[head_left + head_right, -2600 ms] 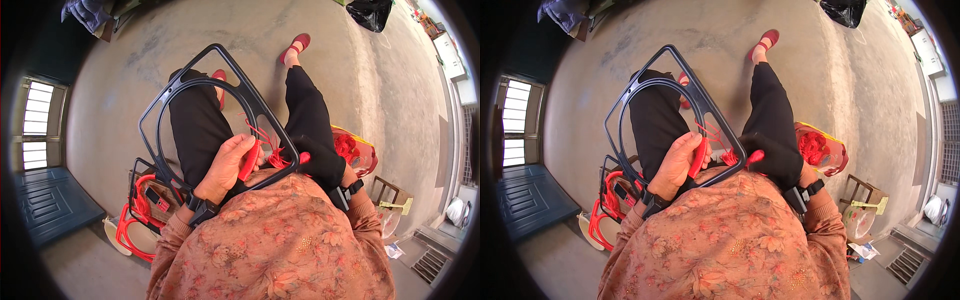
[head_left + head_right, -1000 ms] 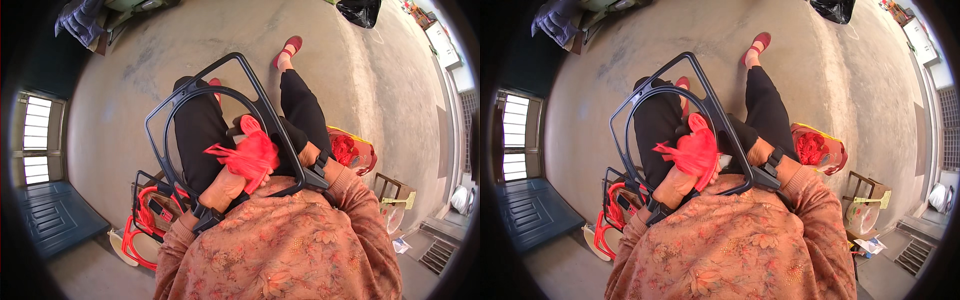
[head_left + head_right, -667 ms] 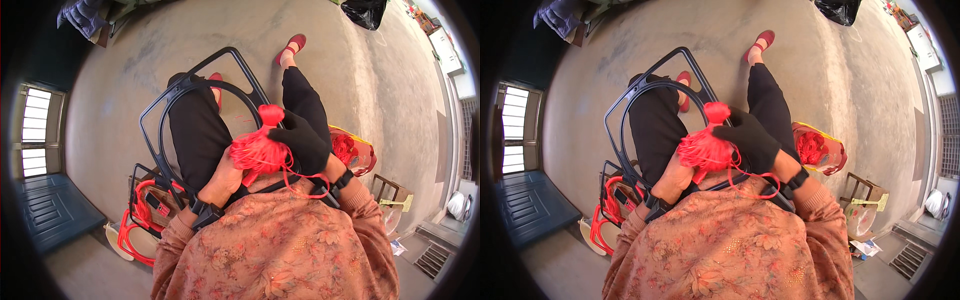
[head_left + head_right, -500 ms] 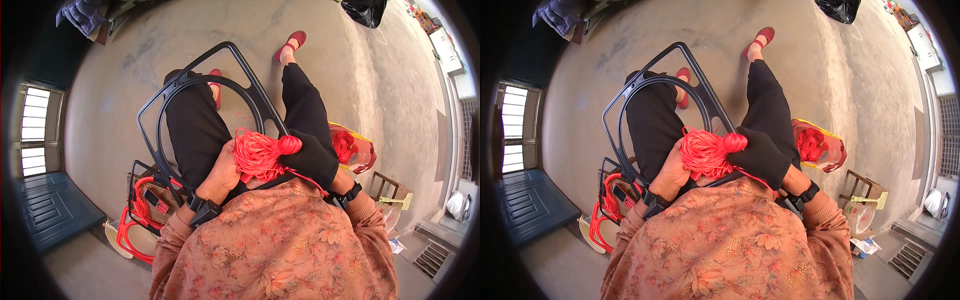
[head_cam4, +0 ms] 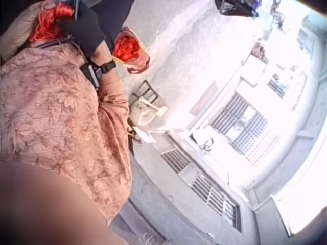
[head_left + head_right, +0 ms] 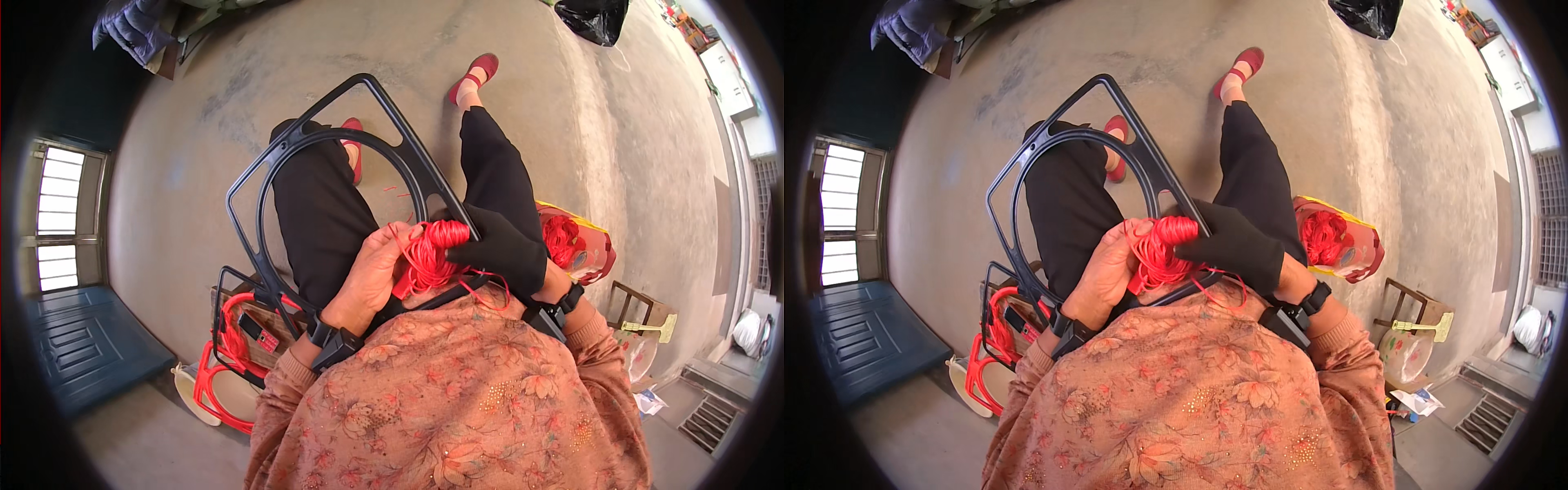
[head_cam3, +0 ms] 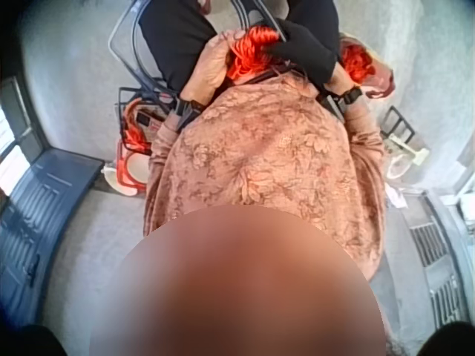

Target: Wrapping red plastic cord around a black plastic furniture frame.

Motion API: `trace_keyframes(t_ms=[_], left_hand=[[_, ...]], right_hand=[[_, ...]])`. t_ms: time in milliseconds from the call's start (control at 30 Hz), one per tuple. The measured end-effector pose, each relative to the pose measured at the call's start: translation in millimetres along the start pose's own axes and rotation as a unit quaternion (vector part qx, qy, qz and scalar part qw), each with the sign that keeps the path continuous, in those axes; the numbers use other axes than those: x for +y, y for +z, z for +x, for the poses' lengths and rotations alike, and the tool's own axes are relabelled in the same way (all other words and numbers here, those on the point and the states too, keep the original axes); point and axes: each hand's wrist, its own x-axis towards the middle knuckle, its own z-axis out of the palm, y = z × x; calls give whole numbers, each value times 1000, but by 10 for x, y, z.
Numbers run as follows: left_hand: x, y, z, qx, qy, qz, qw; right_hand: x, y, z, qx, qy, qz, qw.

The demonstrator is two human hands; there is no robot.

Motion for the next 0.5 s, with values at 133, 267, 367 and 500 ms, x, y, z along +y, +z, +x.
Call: trace_keyframes(t_ms=[133, 267, 367, 500], left_hand=[[1, -37, -10, 34, -11, 32, 999], [52, 23, -40, 41, -17, 40, 998], [64, 36, -30, 58, -25, 42, 997], [81, -11, -34, 15, -50, 67, 996]], right_hand=[[357, -93, -66, -63, -34, 58, 996], [775, -195, -180, 5, -46, 15, 999], [759, -278, -146, 151, 89, 455, 873], [813, -645, -237, 289, -27, 486, 824]])
